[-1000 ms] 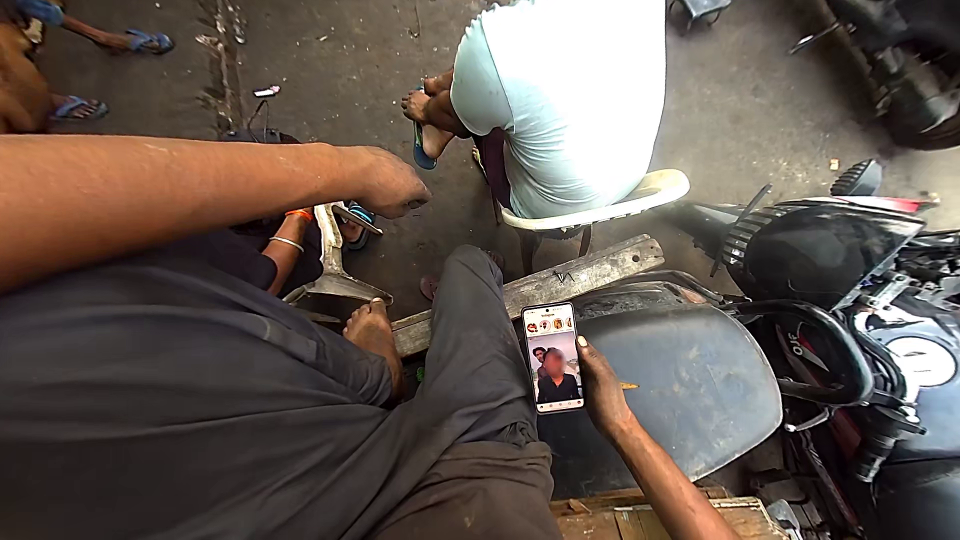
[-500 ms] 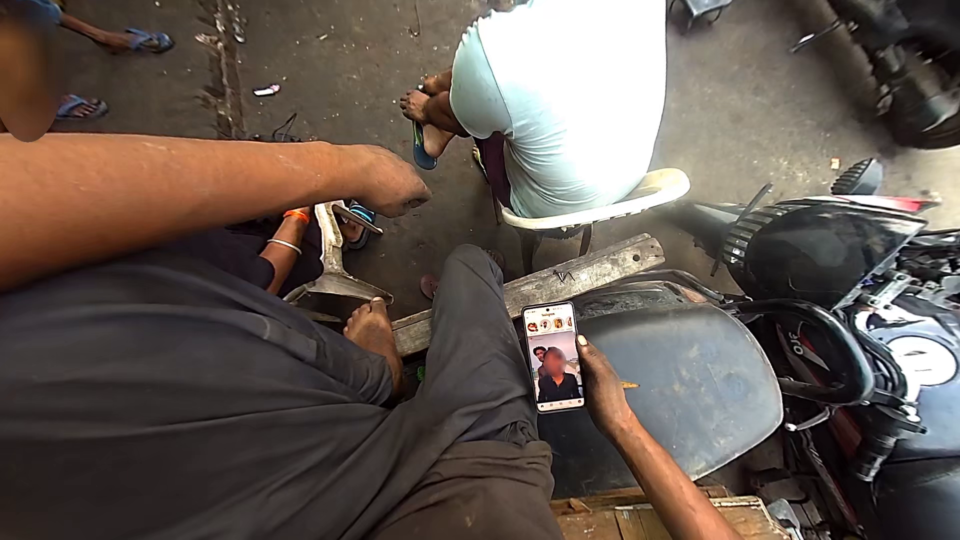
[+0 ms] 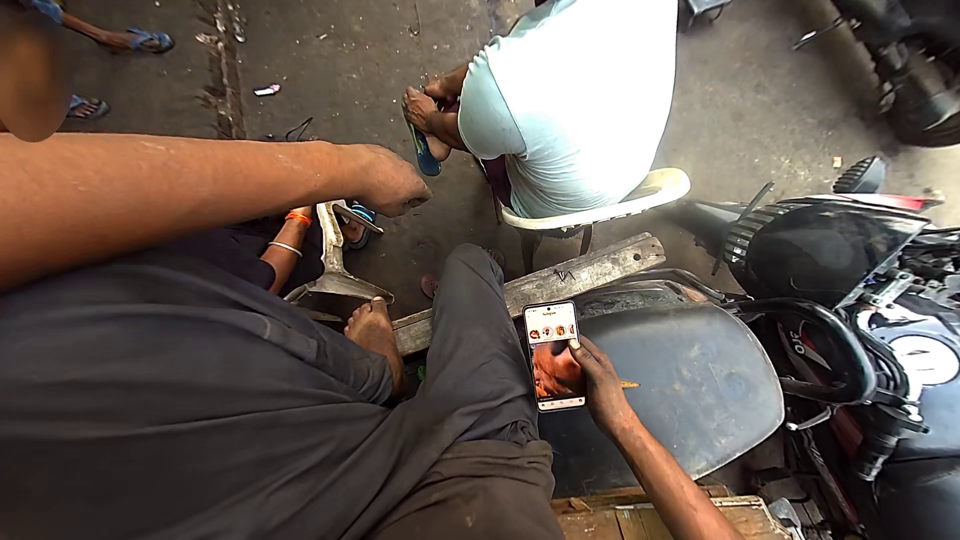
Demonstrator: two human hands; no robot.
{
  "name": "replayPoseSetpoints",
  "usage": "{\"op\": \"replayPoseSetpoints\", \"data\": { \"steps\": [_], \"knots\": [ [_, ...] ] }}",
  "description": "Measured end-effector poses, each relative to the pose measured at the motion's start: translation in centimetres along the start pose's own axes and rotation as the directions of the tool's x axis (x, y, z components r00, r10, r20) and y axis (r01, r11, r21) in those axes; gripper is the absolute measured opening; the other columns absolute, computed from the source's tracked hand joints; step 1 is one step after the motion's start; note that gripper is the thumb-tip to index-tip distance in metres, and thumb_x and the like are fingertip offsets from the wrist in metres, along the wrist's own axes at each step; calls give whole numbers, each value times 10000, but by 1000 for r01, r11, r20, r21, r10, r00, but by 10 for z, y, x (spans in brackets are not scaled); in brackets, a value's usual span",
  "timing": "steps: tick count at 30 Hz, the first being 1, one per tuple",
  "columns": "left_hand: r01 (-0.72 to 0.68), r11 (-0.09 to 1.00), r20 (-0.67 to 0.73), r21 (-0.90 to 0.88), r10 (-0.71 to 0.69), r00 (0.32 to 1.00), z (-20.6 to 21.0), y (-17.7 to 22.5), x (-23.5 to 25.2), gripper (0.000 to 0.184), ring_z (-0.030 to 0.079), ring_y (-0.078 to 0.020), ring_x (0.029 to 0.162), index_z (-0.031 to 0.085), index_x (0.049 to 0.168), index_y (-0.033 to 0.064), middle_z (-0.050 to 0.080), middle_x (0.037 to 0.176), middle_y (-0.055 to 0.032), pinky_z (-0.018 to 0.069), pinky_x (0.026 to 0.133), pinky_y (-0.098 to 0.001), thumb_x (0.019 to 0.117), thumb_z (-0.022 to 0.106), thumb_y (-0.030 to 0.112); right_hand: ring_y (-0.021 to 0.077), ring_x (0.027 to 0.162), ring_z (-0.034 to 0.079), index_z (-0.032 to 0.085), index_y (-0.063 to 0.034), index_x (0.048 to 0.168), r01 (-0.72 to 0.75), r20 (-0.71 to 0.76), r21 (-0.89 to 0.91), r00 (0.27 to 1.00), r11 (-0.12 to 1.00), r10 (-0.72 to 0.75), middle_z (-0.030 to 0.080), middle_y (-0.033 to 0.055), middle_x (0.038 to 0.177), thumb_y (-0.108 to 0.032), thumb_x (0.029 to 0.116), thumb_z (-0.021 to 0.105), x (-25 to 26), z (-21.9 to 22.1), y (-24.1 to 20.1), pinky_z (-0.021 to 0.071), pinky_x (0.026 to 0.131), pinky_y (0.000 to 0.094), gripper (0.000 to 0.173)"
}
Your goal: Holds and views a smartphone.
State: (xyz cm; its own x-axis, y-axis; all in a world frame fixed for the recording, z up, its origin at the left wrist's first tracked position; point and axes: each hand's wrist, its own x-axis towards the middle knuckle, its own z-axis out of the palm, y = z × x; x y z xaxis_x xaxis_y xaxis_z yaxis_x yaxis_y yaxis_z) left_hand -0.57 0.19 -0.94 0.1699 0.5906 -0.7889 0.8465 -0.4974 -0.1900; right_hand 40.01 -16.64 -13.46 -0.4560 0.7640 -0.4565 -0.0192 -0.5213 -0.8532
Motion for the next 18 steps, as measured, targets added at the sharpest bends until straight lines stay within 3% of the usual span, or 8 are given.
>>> {"op": "replayPoseSetpoints", "data": {
  "steps": [7,12,18],
  "knots": [
    [-31,1000,-22,5,31,999,5,-6,5,99,694,-315,937,692,1048,103,699,990,-99,548,793,-539,1006,630,167,179,985,699,672,-105,1255,0,-13,10,1000,1000,0,725,92,1078,-375,1080,316,0,0,0,578,882,374,480],
    [11,1000,11,-6,-10,1000,-2,3,-2,99,691,-321,909,672,1051,100,688,899,-107,541,780,-536,1010,616,171,172,966,698,683,-111,1230,4,-14,11,1000,1000,-4,726,86,1057,-389,1081,299,-1,0,1,580,861,362,497],
    [0,1000,9,-1,0,1000,-3,3,-3,115,691,-318,899,677,1057,100,686,890,-105,541,770,-530,1016,608,182,171,976,700,679,-109,1246,-10,-16,34,1000,999,10,729,88,1072,-407,1084,287,-1,0,1,577,882,365,518]
  ]
}}
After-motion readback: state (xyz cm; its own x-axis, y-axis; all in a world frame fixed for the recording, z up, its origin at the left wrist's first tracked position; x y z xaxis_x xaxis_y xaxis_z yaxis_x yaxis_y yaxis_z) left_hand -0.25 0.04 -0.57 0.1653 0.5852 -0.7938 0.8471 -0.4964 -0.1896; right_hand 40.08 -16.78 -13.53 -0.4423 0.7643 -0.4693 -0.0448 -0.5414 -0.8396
